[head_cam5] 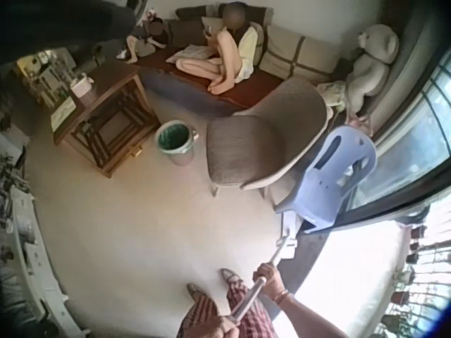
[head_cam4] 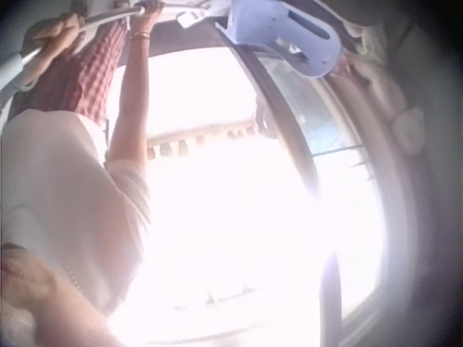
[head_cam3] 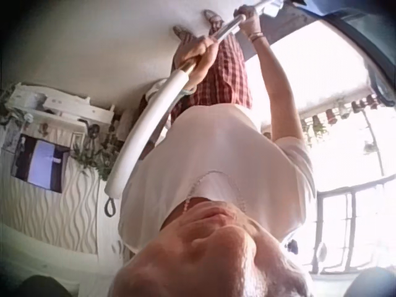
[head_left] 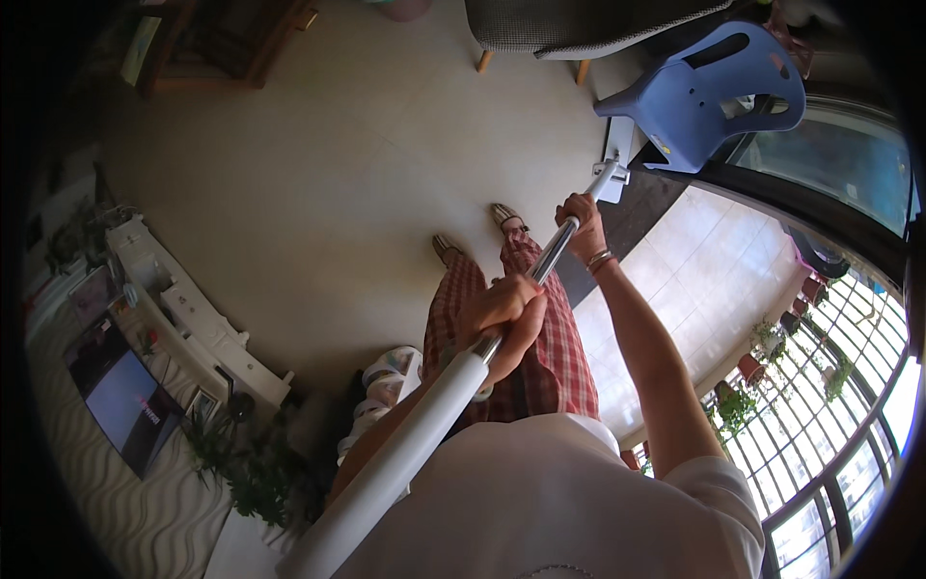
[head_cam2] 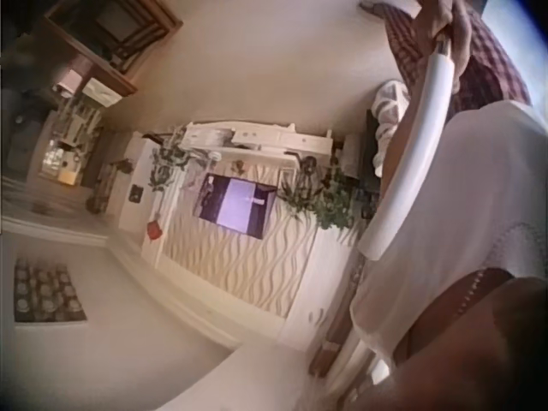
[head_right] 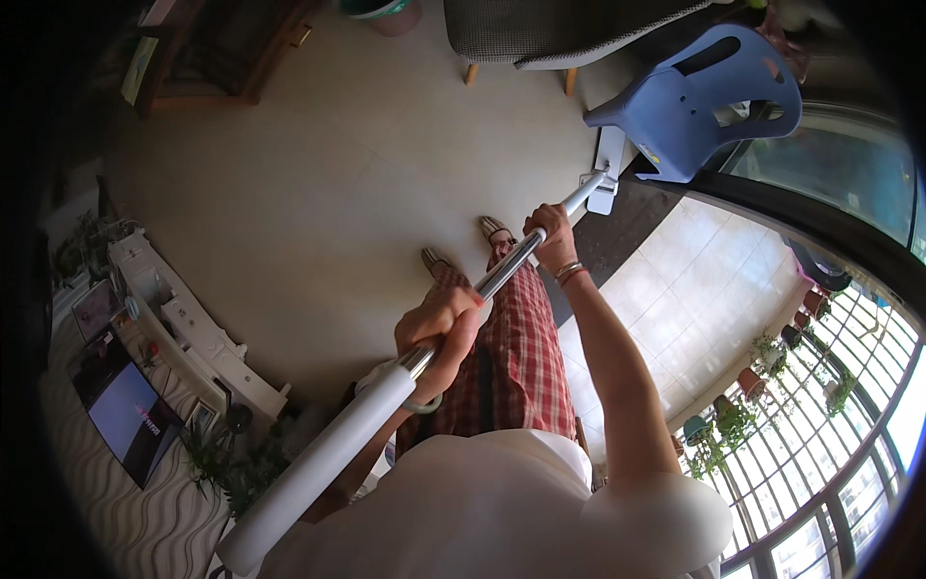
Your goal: The person mops the tiled floor of a balcony and living room using a flat mop. They move around potted plants, a washing machine, and furniture while cleaning. The person briefly pauses to touch a plant and later moves a green bucket to continue mopping.
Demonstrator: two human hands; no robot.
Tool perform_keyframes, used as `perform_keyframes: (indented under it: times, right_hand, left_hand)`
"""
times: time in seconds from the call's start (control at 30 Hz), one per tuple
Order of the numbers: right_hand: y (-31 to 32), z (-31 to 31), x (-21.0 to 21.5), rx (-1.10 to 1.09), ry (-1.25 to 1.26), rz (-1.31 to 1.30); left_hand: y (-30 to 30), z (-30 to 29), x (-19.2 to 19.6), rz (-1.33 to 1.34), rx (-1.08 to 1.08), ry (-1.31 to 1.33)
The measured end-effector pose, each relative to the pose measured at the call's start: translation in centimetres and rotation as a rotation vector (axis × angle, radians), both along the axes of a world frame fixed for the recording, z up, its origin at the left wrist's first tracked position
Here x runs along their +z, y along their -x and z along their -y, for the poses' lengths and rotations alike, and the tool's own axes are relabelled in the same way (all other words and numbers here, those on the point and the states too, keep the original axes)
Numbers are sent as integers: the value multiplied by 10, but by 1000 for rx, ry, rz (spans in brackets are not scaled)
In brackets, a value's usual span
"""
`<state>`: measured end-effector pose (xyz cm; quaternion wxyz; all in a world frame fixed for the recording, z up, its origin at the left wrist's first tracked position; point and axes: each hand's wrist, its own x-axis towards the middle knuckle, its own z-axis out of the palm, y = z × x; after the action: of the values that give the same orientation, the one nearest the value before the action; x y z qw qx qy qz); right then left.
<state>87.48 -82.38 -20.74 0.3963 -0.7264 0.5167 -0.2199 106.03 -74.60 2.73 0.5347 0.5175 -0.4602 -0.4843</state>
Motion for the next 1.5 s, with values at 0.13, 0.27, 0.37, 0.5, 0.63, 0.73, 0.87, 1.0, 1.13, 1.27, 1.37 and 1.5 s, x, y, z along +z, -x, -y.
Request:
perform_keyframes:
  times: [0.13,0.27,0.37,0.5,0.63,0.73,0.87,1.0,1.13,1.27,1.37,1.5]
  right_hand:
    - [-71,-48,14,16,-83,104]
    - [-171,-88,22,-6,-64,128]
    - [-259,-125,30,156,-77,233]
    - [-362,-172,48,393,-224,244]
    - [-411,-179,56,632,-293,250]
    - [-398,-165,52,661,-224,237]
    - [-355,-138,78,643,-253,146]
    - [-277,-115,82,590,-276,50]
    - [-187,-80,92,582,-451,-229]
    - [-100,-63,48,604,-484,-379]
    - [-35,-54,14,660,-456,-540]
    - [14,-38,3,754,-406,-638]
  left_hand:
    - [-64,-47,10,-28,43,-33]
    - [-144,-75,47,16,79,-128]
    - [-205,-127,77,208,252,-304]
    - [-246,-187,100,310,496,-248]
    - [-251,-199,109,429,657,-273]
    - [-257,-188,111,511,488,-266]
    - [-240,-166,95,382,301,32]
    - [-193,-143,81,185,301,85]
    - [-136,-114,50,86,243,159]
    - [-75,-94,11,-73,270,-111]
    - [-27,-94,-27,-261,342,-289]
    - [15,-98,-48,-339,285,-301]
